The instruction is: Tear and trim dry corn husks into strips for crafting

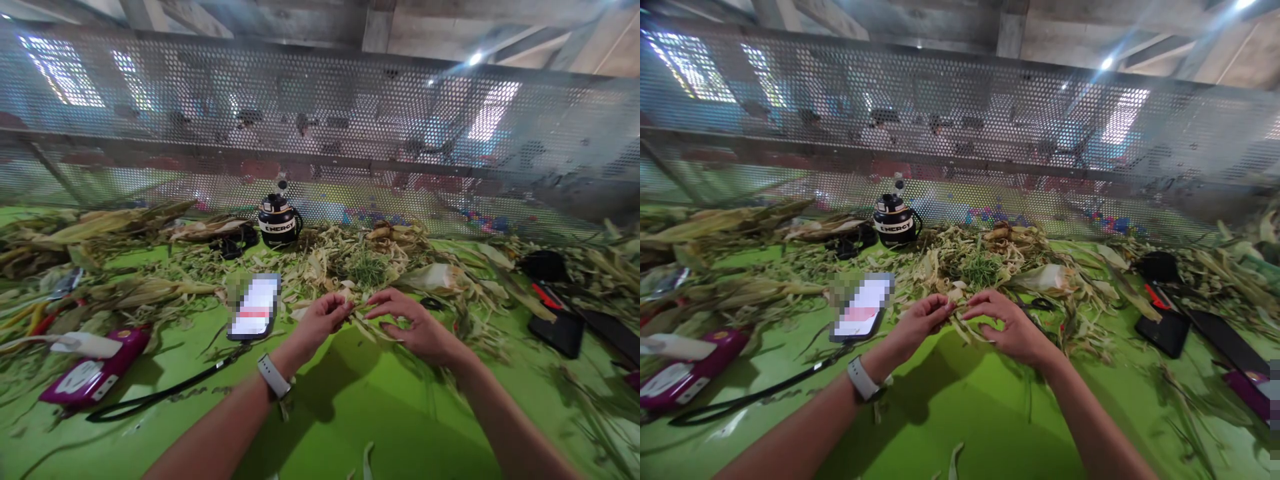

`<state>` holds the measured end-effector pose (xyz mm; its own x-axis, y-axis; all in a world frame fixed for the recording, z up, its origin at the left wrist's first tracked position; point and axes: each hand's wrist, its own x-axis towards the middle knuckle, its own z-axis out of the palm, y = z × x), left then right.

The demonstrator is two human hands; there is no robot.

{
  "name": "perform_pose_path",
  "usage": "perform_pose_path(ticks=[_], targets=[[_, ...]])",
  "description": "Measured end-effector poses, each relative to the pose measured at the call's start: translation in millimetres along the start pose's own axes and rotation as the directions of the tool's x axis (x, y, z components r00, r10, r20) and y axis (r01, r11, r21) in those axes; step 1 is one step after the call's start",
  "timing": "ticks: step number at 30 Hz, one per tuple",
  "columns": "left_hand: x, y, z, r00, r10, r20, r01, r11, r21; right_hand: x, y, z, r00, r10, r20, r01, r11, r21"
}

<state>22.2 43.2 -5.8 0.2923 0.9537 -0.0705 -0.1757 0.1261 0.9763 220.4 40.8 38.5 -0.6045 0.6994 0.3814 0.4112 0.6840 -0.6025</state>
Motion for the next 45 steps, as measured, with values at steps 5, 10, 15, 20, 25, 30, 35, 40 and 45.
perform_pose_path(ticks=[5,10,15,20,25,30,35,40,45], targets=[[0,-2,-0.8,0.999,0.010,0.032,-0.010,1.000,-0.022,0,-1,-1,0.998,-0.028,0.058,0.027,0.999,0.023],[1,-5,-1.7,0.999,-0.005,0.052,0.008,0.998,-0.057,0,-4,-1,0.993,-0.043,0.109,0.038,0.998,0.048],[1,-5,-1.5,0.998,-0.028,0.064,0.031,0.998,-0.055,-1,-4,-2,0.982,-0.019,0.190,-0.013,0.987,0.161],[-1,-4,2.3,0.997,-0.041,0.071,0.045,0.997,-0.059,0,-2,12,0.955,0.284,0.090,-0.287,0.792,0.539],[-2,-4,5.1,0.999,-0.022,0.040,0.025,0.997,-0.074,4,-3,29,0.834,0.549,0.051,-0.449,0.622,0.642],[-1,-8,1.6,0.993,-0.029,0.110,0.047,0.986,-0.159,4,-3,31,0.827,0.559,-0.057,-0.430,0.695,0.576],[1,-11,-1.0,0.998,-0.006,0.066,0.012,0.995,-0.094,3,-1,27,0.844,0.531,-0.070,-0.439,0.761,0.479],[-1,-8,3.7,0.997,0.034,0.064,-0.034,0.999,-0.007,4,-1,27,0.866,0.490,-0.100,-0.419,0.820,0.390],[-4,-3,8.6,0.988,0.093,0.126,-0.106,0.989,0.105,3,2,30,0.895,0.417,-0.158,-0.373,0.894,0.248]])
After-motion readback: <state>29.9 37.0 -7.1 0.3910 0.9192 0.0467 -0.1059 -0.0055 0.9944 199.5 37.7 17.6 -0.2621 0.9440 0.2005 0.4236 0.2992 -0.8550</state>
